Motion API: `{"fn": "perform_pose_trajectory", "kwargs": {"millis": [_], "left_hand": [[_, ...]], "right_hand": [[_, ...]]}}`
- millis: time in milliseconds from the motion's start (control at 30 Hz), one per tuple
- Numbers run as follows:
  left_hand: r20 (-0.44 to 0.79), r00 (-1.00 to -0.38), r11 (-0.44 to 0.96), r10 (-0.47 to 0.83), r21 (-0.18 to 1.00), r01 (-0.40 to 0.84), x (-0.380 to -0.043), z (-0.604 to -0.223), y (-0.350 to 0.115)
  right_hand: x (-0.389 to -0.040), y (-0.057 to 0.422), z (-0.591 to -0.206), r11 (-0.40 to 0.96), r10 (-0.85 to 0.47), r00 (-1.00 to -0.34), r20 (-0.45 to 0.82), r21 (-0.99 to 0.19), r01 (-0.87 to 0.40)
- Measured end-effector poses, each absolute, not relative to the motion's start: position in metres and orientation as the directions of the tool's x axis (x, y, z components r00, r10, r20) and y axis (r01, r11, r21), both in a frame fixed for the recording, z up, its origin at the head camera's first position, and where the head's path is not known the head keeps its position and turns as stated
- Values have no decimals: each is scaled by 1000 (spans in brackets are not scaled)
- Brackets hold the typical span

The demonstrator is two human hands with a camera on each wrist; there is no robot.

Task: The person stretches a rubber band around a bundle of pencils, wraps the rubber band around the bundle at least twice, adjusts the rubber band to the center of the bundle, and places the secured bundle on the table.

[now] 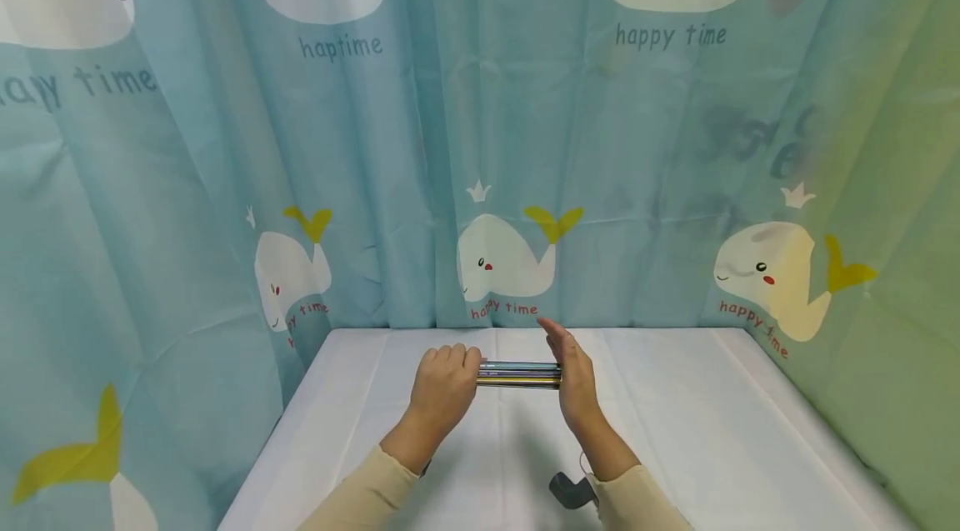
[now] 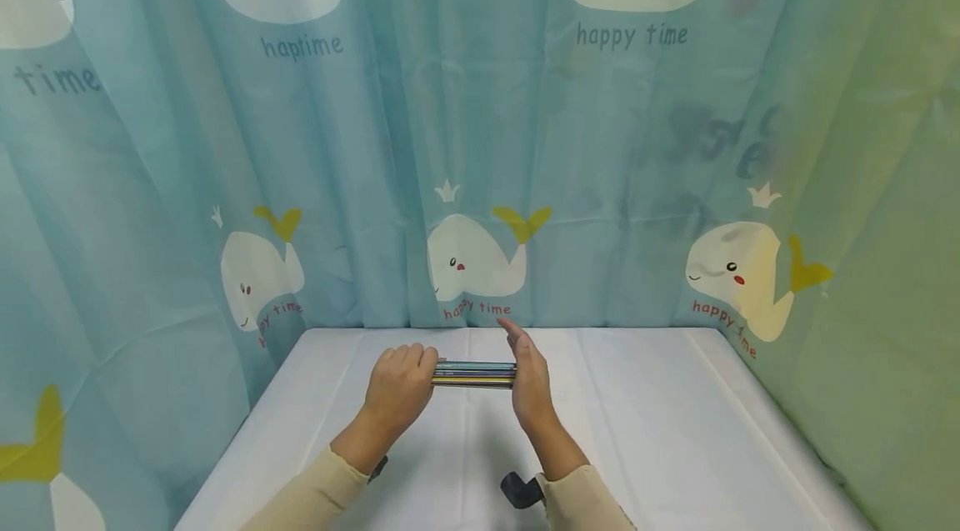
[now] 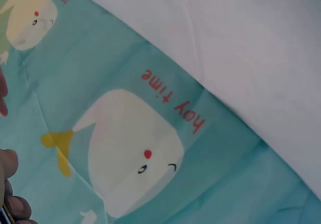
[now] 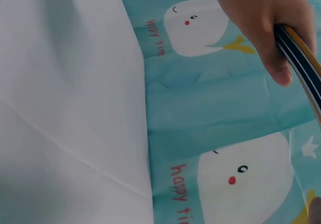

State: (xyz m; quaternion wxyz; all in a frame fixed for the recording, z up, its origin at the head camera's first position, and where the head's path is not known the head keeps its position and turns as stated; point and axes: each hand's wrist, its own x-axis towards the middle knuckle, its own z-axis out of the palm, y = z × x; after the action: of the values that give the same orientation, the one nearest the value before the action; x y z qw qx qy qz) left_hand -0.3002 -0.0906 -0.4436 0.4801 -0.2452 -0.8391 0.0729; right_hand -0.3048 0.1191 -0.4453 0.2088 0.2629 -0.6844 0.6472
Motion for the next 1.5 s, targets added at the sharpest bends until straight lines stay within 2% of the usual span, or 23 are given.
{"fn": "perform_pose_trajectory", "kwargs": {"millis": [233,367,600,767,967,1200,1333,1500], "left_hand": [[761,-414,858,500,-369,357,-299,-444,-84],[753,-421,856,505,-376,354,-299,-445,-81],[754,-421,857,504,-378,350,-296,-441,-79],[749,-427,857,507,-383,346,-294,-442,-78],[726,-445,849,525,-404,341,-297,-446,-87],[745,-405,843,531,-411,348,-308,-447,-106],[763,-393,853,513,-402,333,-314,-445,-113],[743,-439,861,506,-403,310,-314,-440,-118]], "right_hand": [[-305,120,-440,-65,-177,-750,638,-767,-638],[-307,117,-443,-77,-167,-751,639,-767,-636],[-307,114,-450,169,-101,-785,611,-767,-619],[-307,112,-447,265,-60,-834,549,-797,-544],[-306,116,-444,320,-143,-850,507,-789,-525],[-305,142,-460,432,-190,-843,503,-728,-532],[-304,162,-477,540,-191,-889,416,-712,-449],[-299,185,-499,703,-285,-927,242,-605,-374]]}}
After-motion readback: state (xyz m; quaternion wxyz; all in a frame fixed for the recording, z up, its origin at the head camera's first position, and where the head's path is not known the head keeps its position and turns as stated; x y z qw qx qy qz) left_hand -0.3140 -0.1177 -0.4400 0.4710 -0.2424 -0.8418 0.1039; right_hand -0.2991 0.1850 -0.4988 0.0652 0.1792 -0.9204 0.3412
